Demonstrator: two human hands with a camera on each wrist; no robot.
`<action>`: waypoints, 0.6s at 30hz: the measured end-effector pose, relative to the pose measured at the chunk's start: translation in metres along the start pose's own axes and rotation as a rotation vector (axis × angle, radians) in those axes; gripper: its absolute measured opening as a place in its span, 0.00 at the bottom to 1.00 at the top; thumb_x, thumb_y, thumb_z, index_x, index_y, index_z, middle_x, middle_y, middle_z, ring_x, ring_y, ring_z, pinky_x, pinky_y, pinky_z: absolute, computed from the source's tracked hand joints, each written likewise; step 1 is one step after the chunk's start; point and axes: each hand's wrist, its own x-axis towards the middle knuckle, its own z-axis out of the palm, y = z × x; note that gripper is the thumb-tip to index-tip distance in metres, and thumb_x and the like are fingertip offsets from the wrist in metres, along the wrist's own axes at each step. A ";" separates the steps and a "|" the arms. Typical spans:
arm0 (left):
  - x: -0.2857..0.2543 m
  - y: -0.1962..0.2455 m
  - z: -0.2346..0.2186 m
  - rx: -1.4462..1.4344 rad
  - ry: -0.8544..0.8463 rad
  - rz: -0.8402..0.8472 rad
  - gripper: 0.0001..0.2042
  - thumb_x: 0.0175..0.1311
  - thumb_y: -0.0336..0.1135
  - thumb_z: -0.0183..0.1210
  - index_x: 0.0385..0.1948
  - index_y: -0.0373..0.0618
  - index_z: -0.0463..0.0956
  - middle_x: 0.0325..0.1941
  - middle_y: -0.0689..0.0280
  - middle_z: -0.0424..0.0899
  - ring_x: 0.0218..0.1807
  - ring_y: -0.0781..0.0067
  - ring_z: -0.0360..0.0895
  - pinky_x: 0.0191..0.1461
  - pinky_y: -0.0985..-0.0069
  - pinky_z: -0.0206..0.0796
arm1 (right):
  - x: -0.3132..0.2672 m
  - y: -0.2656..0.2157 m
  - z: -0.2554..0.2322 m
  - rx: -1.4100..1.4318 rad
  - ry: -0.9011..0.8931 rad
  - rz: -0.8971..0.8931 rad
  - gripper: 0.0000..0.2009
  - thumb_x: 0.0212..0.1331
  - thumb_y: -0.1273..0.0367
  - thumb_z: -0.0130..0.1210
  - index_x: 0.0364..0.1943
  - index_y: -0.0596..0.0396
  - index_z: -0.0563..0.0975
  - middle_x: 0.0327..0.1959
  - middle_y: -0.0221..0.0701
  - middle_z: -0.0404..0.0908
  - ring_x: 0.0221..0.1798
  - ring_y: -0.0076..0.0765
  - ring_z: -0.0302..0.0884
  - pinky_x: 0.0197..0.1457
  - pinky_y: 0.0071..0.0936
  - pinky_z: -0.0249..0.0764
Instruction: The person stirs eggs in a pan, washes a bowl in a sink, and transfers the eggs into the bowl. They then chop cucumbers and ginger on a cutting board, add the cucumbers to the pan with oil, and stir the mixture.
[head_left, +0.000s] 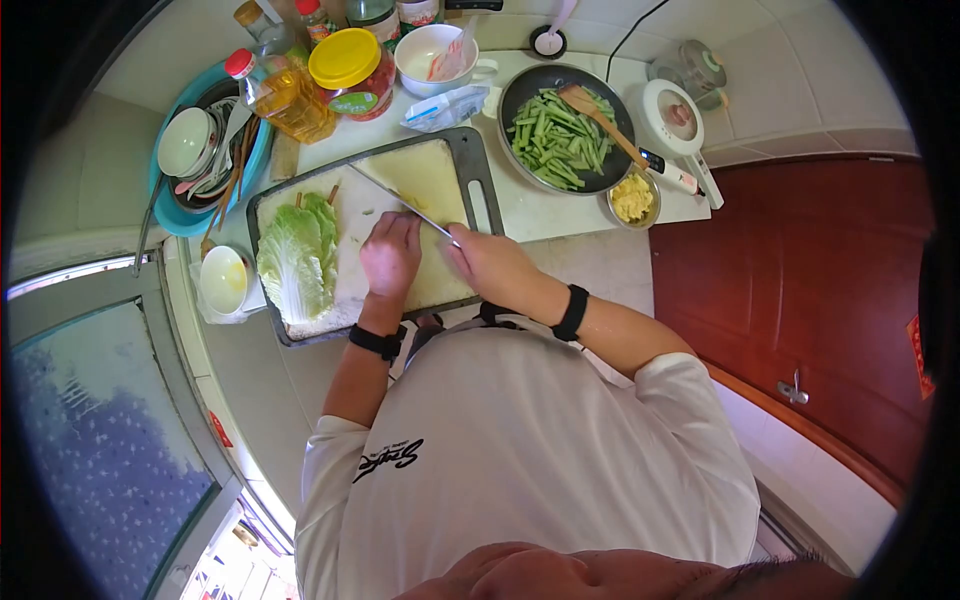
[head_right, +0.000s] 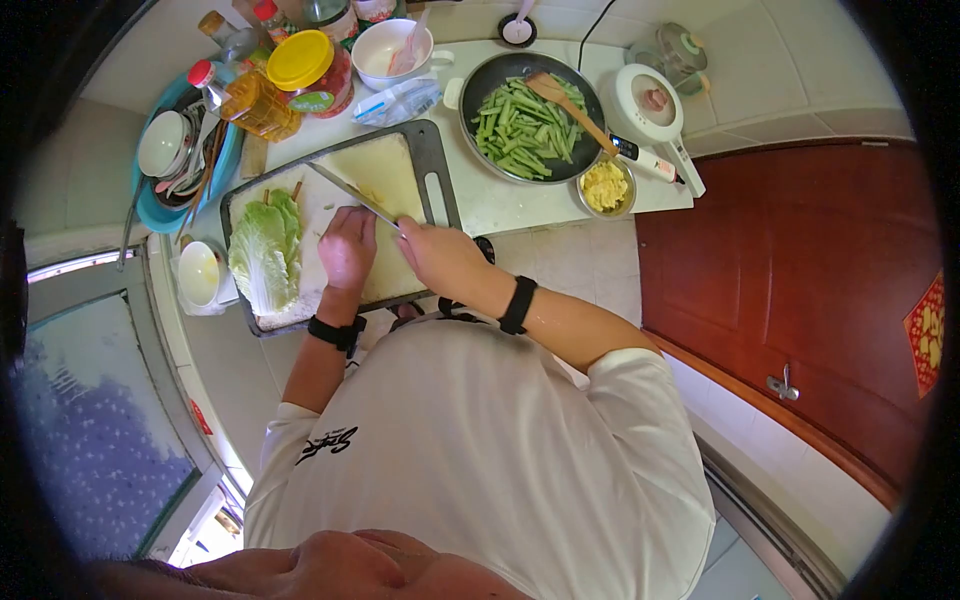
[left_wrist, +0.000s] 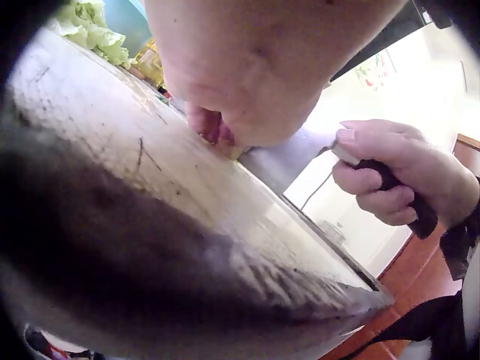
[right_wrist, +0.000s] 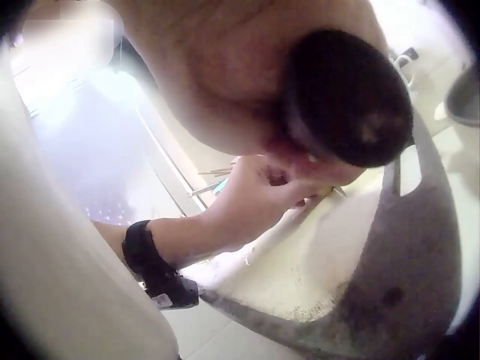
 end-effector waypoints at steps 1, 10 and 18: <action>0.000 -0.001 0.000 0.001 0.003 -0.003 0.03 0.56 0.28 0.62 0.25 0.46 0.78 0.30 0.66 0.80 0.30 0.61 0.80 0.33 0.68 0.74 | -0.007 -0.001 -0.005 0.003 -0.011 -0.002 0.10 0.70 0.64 0.46 0.43 0.56 0.68 0.26 0.45 0.78 0.29 0.56 0.79 0.31 0.52 0.73; -0.002 -0.003 -0.003 0.034 -0.042 -0.002 0.03 0.56 0.28 0.63 0.25 0.45 0.79 0.31 0.65 0.80 0.31 0.61 0.80 0.33 0.69 0.74 | -0.051 -0.009 -0.041 -0.017 -0.170 0.079 0.11 0.70 0.65 0.45 0.48 0.56 0.67 0.31 0.47 0.79 0.30 0.59 0.78 0.32 0.52 0.72; 0.000 -0.001 -0.007 -0.046 -0.021 -0.021 0.02 0.55 0.27 0.64 0.27 0.44 0.80 0.32 0.65 0.81 0.31 0.60 0.80 0.34 0.69 0.74 | -0.053 -0.012 -0.048 -0.019 -0.241 0.115 0.13 0.69 0.66 0.46 0.52 0.56 0.67 0.33 0.48 0.79 0.31 0.60 0.78 0.32 0.52 0.72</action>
